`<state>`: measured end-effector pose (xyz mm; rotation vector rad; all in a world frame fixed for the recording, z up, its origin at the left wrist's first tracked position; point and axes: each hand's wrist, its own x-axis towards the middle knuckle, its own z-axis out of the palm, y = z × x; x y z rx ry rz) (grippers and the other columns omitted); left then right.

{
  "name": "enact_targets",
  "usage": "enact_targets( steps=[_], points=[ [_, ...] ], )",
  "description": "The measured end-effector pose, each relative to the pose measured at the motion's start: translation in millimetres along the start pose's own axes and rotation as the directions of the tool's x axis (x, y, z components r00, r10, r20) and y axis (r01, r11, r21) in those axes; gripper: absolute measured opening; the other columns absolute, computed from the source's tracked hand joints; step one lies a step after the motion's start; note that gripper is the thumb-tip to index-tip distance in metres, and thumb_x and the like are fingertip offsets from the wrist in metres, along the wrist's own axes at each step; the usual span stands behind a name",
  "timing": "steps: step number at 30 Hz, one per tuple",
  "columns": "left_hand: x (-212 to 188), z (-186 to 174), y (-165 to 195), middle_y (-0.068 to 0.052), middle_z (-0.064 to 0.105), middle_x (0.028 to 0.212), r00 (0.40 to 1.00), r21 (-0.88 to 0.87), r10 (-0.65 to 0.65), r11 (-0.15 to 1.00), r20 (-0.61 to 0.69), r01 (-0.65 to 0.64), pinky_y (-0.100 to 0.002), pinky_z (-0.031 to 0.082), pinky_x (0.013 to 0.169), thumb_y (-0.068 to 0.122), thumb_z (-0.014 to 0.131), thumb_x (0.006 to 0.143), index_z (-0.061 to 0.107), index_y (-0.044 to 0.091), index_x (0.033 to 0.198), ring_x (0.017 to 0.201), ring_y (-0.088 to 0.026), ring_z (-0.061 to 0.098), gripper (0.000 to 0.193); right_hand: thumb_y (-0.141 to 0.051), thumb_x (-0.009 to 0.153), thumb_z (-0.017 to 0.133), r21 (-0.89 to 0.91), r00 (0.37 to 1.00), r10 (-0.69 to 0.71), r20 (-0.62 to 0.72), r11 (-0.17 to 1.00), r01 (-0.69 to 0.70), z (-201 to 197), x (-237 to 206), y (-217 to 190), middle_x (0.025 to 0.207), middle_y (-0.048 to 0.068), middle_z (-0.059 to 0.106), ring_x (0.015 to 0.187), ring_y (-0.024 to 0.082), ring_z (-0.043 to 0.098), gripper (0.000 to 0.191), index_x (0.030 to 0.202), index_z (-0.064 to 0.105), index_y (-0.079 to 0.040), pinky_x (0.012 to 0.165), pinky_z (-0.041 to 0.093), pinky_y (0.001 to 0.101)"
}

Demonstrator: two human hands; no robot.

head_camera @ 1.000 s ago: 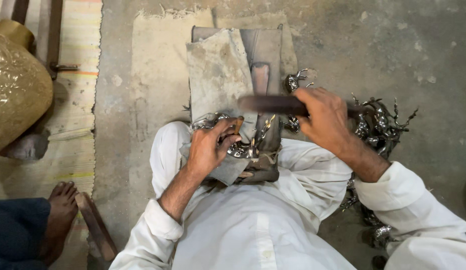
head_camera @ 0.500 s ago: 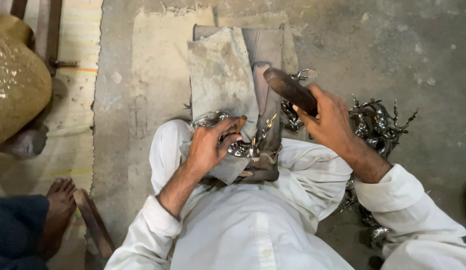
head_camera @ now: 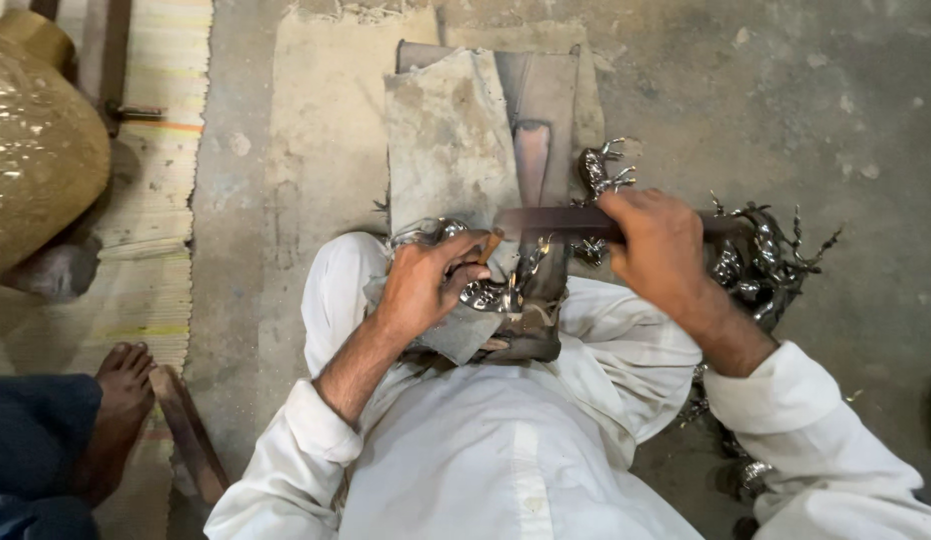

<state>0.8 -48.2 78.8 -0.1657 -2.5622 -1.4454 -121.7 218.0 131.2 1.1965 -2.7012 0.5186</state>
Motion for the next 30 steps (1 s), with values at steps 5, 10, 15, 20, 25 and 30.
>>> enact_targets(
  steps=[5, 10, 15, 20, 25, 30],
  points=[
    [3, -2, 1, -0.015, 0.078, 0.095, 1.0, 0.011, 0.017, 1.0, 0.016, -0.018, -0.04, 0.057, 0.067, 0.015, 0.081, 0.086, 0.069, 0.007, 0.121, 0.082, -0.032, 0.077, 0.038, -0.008, 0.084, 0.077, 0.233, 0.946, 0.32, 0.055, 0.917, -0.323, 2, -5, 1, 0.094, 0.015, 0.068, 0.089, 0.038, 0.067, 0.03, 0.111, 0.065, -0.007, 0.075, 0.051, 0.0484],
    [5, -4, 2, -0.014, 0.078, 0.095, 0.999, 0.029, 0.033, 0.999, 0.023, -0.034, -0.04, 0.057, 0.067, 0.017, 0.082, 0.086, 0.069, 0.007, 0.121, 0.081, -0.033, 0.076, 0.039, -0.009, 0.076, 0.076, 0.158, 0.975, 0.221, -0.015, 0.964, -0.216, 6, -7, -1, 0.095, 0.012, 0.071, 0.09, 0.038, 0.069, 0.034, 0.108, 0.063, -0.007, 0.076, 0.053, 0.0471],
    [6, -5, 7, -0.015, 0.077, 0.093, 0.998, 0.043, -0.007, 0.999, 0.059, 0.004, -0.041, 0.055, 0.065, 0.017, 0.082, 0.087, 0.07, 0.008, 0.124, 0.077, -0.035, 0.074, 0.04, -0.003, 0.067, 0.074, -0.086, 0.999, 0.025, -0.026, 0.996, -0.027, 5, -10, 2, 0.098, 0.013, 0.071, 0.093, 0.038, 0.069, 0.041, 0.108, 0.067, -0.008, 0.081, 0.052, 0.0481],
    [8, -4, 7, -0.015, 0.077, 0.096, 0.998, -0.007, -0.013, 1.0, 0.063, 0.013, -0.04, 0.057, 0.066, 0.016, 0.081, 0.085, 0.07, 0.009, 0.123, 0.078, -0.033, 0.076, 0.04, -0.008, 0.075, 0.077, 0.093, 0.985, 0.168, -0.03, 0.982, -0.165, 7, -14, 6, 0.094, 0.014, 0.069, 0.088, 0.039, 0.066, 0.036, 0.108, 0.064, -0.006, 0.077, 0.05, 0.0471],
    [11, -5, 4, -0.015, 0.077, 0.098, 0.996, -0.011, 0.045, 0.999, 0.071, -0.044, -0.04, 0.057, 0.067, 0.014, 0.081, 0.084, 0.069, 0.008, 0.124, 0.081, -0.033, 0.076, 0.042, -0.007, 0.082, 0.079, 0.21, 0.957, 0.286, -0.042, 0.939, -0.272, 15, -16, 8, 0.091, 0.016, 0.067, 0.083, 0.038, 0.066, 0.029, 0.109, 0.066, -0.005, 0.071, 0.049, 0.0458],
    [11, -6, 4, -0.015, 0.077, 0.095, 0.996, 0.024, 0.009, 1.0, 0.085, -0.011, -0.041, 0.056, 0.065, 0.014, 0.083, 0.084, 0.07, 0.009, 0.124, 0.078, -0.033, 0.075, 0.042, -0.003, 0.077, 0.076, 0.034, 0.992, 0.122, -0.041, 0.992, -0.12, 18, -21, 10, 0.092, 0.012, 0.07, 0.091, 0.037, 0.068, 0.025, 0.099, 0.066, -0.008, 0.077, 0.05, 0.0467]
  ],
)
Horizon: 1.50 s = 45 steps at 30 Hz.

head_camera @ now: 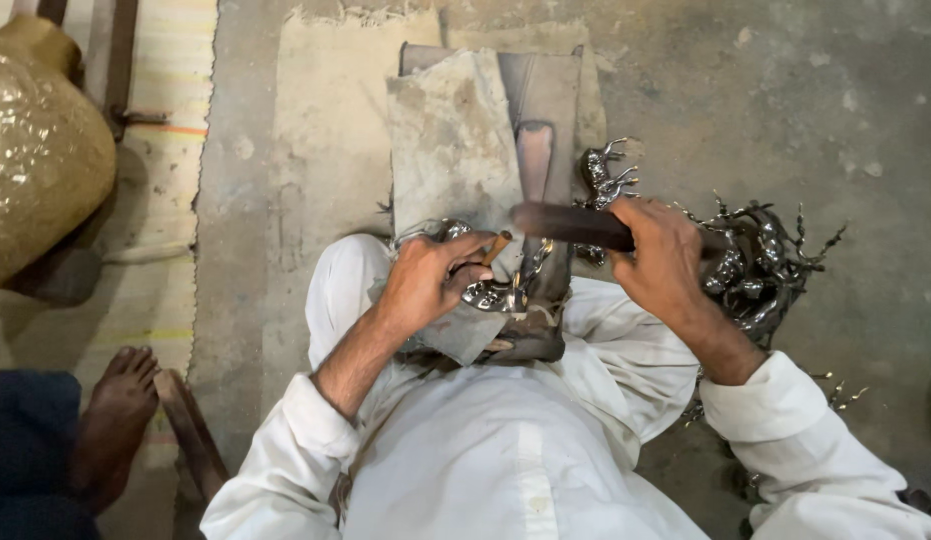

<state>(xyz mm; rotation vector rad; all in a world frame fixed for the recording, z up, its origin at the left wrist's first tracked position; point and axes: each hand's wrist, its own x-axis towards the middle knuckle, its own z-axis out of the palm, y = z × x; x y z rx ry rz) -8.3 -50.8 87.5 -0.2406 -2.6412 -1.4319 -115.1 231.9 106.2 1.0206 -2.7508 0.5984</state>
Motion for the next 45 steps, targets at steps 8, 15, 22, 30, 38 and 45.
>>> enact_targets(
  steps=[8, 15, 22, 30, 38, 45],
  points=[
    [3, 1, -1, -0.015, 0.077, 0.096, 0.998, -0.023, 0.063, 0.998, 0.003, -0.063, -0.04, 0.056, 0.065, 0.016, 0.081, 0.085, 0.069, 0.009, 0.125, 0.077, -0.032, 0.075, 0.042, -0.004, 0.082, 0.078, 0.461, 0.963, 0.268, 0.029, 0.851, -0.251, 13, -6, 7, 0.09, 0.009, 0.067, 0.082, 0.028, 0.068, 0.025, 0.102, 0.064, -0.007, 0.075, 0.05, 0.0394],
    [3, 1, -3, -0.016, 0.076, 0.095, 0.996, 0.0, 0.085, 0.996, 0.03, -0.085, -0.042, 0.055, 0.066, 0.017, 0.081, 0.084, 0.07, 0.01, 0.127, 0.077, -0.034, 0.073, 0.045, -0.006, 0.089, 0.08, 0.619, 0.903, 0.409, 0.131, 0.678, -0.397, 17, -12, 11, 0.087, 0.01, 0.065, 0.075, 0.029, 0.064, 0.02, 0.099, 0.062, -0.005, 0.074, 0.05, 0.0394],
    [4, 2, -4, -0.014, 0.077, 0.096, 0.996, -0.025, 0.057, 0.998, 0.068, -0.055, -0.039, 0.058, 0.07, 0.014, 0.079, 0.085, 0.069, 0.01, 0.127, 0.082, -0.028, 0.077, 0.044, -0.008, 0.08, 0.078, 0.362, 0.951, 0.307, 0.033, 0.883, -0.298, 10, -12, 7, 0.091, 0.014, 0.068, 0.089, 0.038, 0.064, 0.025, 0.101, 0.064, -0.005, 0.079, 0.051, 0.0456],
    [4, -2, -5, -0.015, 0.076, 0.093, 0.995, 0.019, 0.023, 1.0, 0.1, -0.025, -0.04, 0.058, 0.07, 0.013, 0.08, 0.085, 0.071, 0.01, 0.126, 0.08, -0.032, 0.075, 0.043, -0.008, 0.083, 0.081, 0.139, 0.983, 0.17, -0.072, 0.977, -0.159, 10, -13, 3, 0.094, 0.016, 0.067, 0.092, 0.039, 0.064, 0.024, 0.102, 0.066, -0.005, 0.077, 0.049, 0.0471],
    [6, -5, -4, -0.015, 0.077, 0.093, 0.991, 0.017, -0.019, 1.0, 0.136, 0.017, -0.039, 0.058, 0.069, 0.014, 0.081, 0.083, 0.071, 0.01, 0.126, 0.077, -0.028, 0.076, 0.044, -0.003, 0.075, 0.076, 0.092, 0.996, 0.063, -0.069, 0.994, -0.056, 5, -13, 2, 0.095, 0.015, 0.068, 0.092, 0.039, 0.065, 0.031, 0.104, 0.067, -0.005, 0.078, 0.049, 0.0475],
    [9, -2, -7, -0.014, 0.077, 0.097, 0.99, 0.007, 0.062, 0.998, 0.127, -0.063, -0.038, 0.058, 0.069, 0.014, 0.08, 0.083, 0.072, 0.01, 0.124, 0.079, -0.027, 0.077, 0.042, 0.002, 0.077, 0.075, -0.052, 0.999, 0.02, -0.047, 0.998, -0.022, 4, -15, 2, 0.093, 0.013, 0.069, 0.095, 0.038, 0.067, 0.029, 0.102, 0.067, -0.008, 0.081, 0.05, 0.047]
  ],
)
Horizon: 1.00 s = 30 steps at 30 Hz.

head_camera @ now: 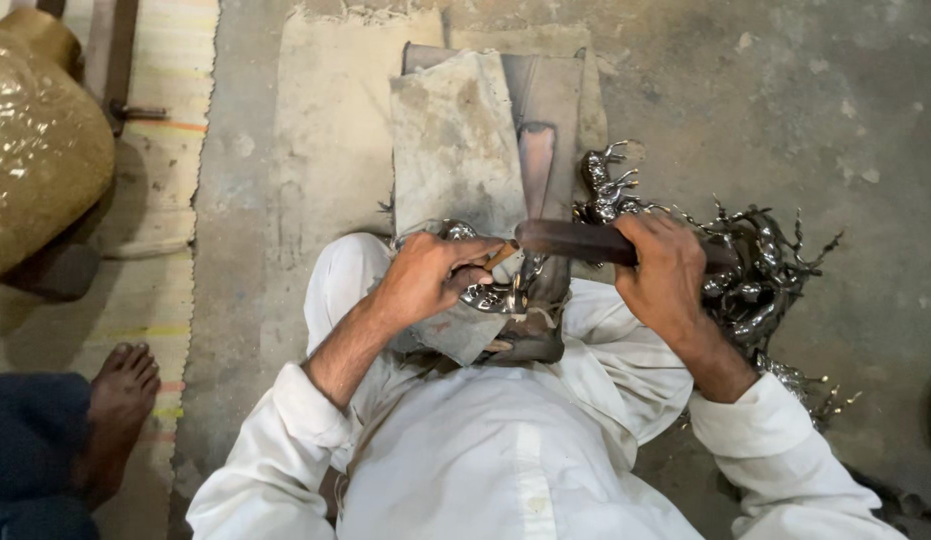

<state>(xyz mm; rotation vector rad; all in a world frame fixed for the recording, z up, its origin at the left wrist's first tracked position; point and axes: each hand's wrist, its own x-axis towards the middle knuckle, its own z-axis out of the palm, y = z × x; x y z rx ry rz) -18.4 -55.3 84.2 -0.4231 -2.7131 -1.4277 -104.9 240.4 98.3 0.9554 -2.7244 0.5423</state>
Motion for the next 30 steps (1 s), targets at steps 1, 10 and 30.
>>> enact_targets(
  steps=[1, 10, 30],
  points=[
    [0, 0, -1, -0.013, 0.077, 0.096, 1.0, 0.002, 0.017, 1.0, 0.012, -0.017, -0.038, 0.058, 0.069, 0.014, 0.08, 0.084, 0.072, 0.01, 0.125, 0.08, -0.028, 0.077, 0.042, -0.002, 0.078, 0.076, 0.189, 0.988, 0.154, -0.003, 0.97, -0.151, 0, 0, 0, 0.094, 0.012, 0.07, 0.092, 0.036, 0.068, 0.03, 0.106, 0.066, -0.007, 0.079, 0.051, 0.0451],
    [-2, -1, 2, -0.013, 0.078, 0.094, 1.0, -0.006, 0.002, 1.0, 0.026, -0.002, -0.04, 0.057, 0.07, 0.015, 0.08, 0.083, 0.071, 0.011, 0.126, 0.083, -0.03, 0.076, 0.044, -0.008, 0.08, 0.078, 0.2, 0.988, 0.157, -0.002, 0.968, -0.154, -6, -7, 0, 0.104, 0.018, 0.069, 0.097, 0.039, 0.066, 0.036, 0.113, 0.065, -0.003, 0.083, 0.051, 0.0483],
    [15, -7, 4, -0.015, 0.078, 0.091, 0.998, -0.153, -0.022, 0.988, 0.063, 0.031, -0.038, 0.055, 0.065, 0.017, 0.082, 0.086, 0.065, 0.007, 0.123, 0.08, -0.03, 0.076, 0.041, -0.014, 0.085, 0.081, 0.597, 0.792, 0.235, 0.564, 0.547, -0.587, 47, -67, 22, 0.088, -0.003, 0.064, 0.081, 0.008, 0.056, 0.031, 0.108, 0.065, -0.001, 0.071, 0.048, 0.0271]
  ],
)
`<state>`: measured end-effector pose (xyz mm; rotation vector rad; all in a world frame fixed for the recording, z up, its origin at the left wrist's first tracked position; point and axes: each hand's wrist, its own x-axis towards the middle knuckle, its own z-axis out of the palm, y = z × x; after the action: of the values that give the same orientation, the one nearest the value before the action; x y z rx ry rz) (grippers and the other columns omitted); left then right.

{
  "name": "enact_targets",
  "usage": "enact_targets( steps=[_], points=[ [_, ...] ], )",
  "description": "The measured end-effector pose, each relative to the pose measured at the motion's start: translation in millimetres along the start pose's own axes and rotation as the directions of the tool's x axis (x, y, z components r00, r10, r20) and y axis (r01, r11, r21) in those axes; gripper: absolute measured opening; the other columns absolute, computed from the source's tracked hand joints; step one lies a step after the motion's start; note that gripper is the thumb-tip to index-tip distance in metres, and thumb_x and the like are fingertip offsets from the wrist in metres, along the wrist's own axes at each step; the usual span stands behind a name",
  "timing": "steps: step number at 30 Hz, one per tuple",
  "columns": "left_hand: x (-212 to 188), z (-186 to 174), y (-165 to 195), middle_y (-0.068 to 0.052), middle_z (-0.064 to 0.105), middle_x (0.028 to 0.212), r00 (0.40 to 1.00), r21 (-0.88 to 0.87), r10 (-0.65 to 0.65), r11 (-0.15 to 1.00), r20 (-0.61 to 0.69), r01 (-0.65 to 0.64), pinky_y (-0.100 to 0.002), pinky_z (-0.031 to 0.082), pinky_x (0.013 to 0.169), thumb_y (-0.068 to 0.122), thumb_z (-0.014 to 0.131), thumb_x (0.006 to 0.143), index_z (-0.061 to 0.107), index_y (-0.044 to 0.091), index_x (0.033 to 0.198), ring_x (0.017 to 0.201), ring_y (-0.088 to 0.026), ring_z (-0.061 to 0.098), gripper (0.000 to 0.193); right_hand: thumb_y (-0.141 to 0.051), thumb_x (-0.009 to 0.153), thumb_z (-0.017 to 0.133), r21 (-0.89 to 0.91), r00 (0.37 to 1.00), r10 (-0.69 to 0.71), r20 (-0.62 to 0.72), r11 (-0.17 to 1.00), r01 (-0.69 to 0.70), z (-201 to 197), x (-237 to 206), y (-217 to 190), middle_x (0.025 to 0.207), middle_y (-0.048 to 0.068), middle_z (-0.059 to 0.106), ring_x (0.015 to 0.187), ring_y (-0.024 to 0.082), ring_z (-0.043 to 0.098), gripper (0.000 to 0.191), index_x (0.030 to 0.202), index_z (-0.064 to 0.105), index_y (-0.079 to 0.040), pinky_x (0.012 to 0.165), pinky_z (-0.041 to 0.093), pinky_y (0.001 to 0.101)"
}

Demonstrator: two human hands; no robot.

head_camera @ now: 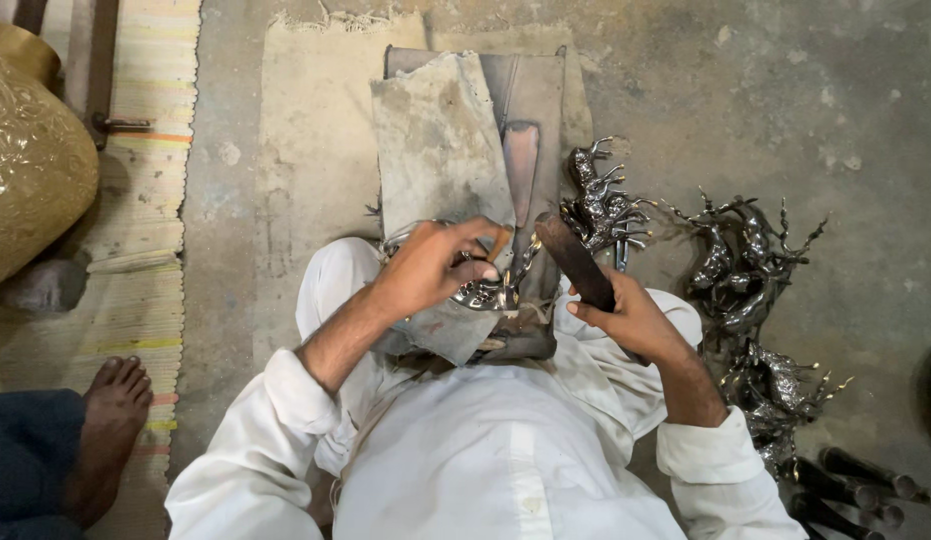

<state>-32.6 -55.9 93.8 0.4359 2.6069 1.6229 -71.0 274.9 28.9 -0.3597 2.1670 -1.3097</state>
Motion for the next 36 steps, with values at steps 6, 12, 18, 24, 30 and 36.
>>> enact_targets(
  steps=[6, 12, 18, 24, 30, 36],
  points=[
    [5, 3, -2, -0.015, 0.078, 0.086, 0.999, 0.192, 0.008, 0.981, 0.048, -0.017, -0.046, 0.054, 0.07, 0.022, 0.08, 0.086, 0.067, 0.008, 0.12, 0.082, -0.037, 0.074, 0.039, -0.018, 0.086, 0.08, -0.141, 0.997, -0.05, -0.054, 0.989, 0.042, -2, 1, -24, 0.084, 0.0, 0.065, 0.078, 0.008, 0.056, 0.031, 0.108, 0.065, -0.002, 0.069, 0.049, 0.029],
    [2, 6, -5, -0.016, 0.077, 0.084, 1.0, 0.188, -0.017, 0.982, 0.013, 0.014, -0.046, 0.055, 0.068, 0.024, 0.08, 0.085, 0.066, 0.007, 0.123, 0.08, -0.036, 0.075, 0.044, -0.024, 0.086, 0.082, -0.53, 0.961, -0.146, -0.235, 0.848, -0.001, -3, 11, -47, 0.073, 0.014, 0.063, 0.06, 0.023, 0.057, 0.035, 0.106, 0.065, -0.002, 0.059, 0.046, 0.0401],
    [0, 6, -3, -0.015, 0.077, 0.084, 1.0, 0.218, -0.017, 0.976, 0.01, 0.014, -0.045, 0.056, 0.069, 0.025, 0.079, 0.086, 0.065, 0.007, 0.123, 0.079, -0.035, 0.075, 0.043, -0.018, 0.09, 0.076, -0.565, 0.847, -0.374, -0.378, 0.818, 0.109, -1, 15, -61, 0.085, 0.018, 0.07, 0.07, 0.034, 0.068, 0.032, 0.117, 0.066, -0.004, 0.063, 0.05, 0.0428],
    [0, 6, 0, -0.015, 0.077, 0.083, 0.995, 0.2, -0.09, 0.976, 0.033, 0.082, -0.044, 0.056, 0.065, 0.024, 0.077, 0.086, 0.064, 0.008, 0.126, 0.076, -0.034, 0.076, 0.046, -0.005, 0.073, 0.074, -0.767, 0.782, -0.592, -0.195, 0.589, 0.254, -8, 14, -69, 0.102, 0.017, 0.072, 0.094, 0.039, 0.069, 0.044, 0.116, 0.066, -0.006, 0.079, 0.052, 0.0452],
    [-2, 8, -3, -0.015, 0.077, 0.085, 0.998, 0.218, -0.058, 0.975, 0.033, 0.05, -0.045, 0.055, 0.066, 0.026, 0.079, 0.088, 0.066, 0.008, 0.122, 0.079, -0.035, 0.075, 0.04, -0.006, 0.069, 0.075, -0.771, 0.83, -0.536, -0.158, 0.592, 0.236, -11, 16, -72, 0.096, 0.016, 0.072, 0.091, 0.039, 0.069, 0.046, 0.114, 0.068, -0.006, 0.077, 0.052, 0.0462],
    [-4, 8, -2, -0.013, 0.077, 0.085, 1.0, 0.208, -0.008, 0.978, 0.017, 0.004, -0.046, 0.055, 0.067, 0.022, 0.079, 0.085, 0.067, 0.009, 0.121, 0.078, -0.036, 0.074, 0.041, -0.009, 0.076, 0.073, -0.771, 0.772, -0.608, -0.184, 0.577, 0.27, -10, 16, -65, 0.097, 0.017, 0.072, 0.088, 0.038, 0.069, 0.04, 0.115, 0.067, -0.007, 0.076, 0.052, 0.0457]
  ],
)
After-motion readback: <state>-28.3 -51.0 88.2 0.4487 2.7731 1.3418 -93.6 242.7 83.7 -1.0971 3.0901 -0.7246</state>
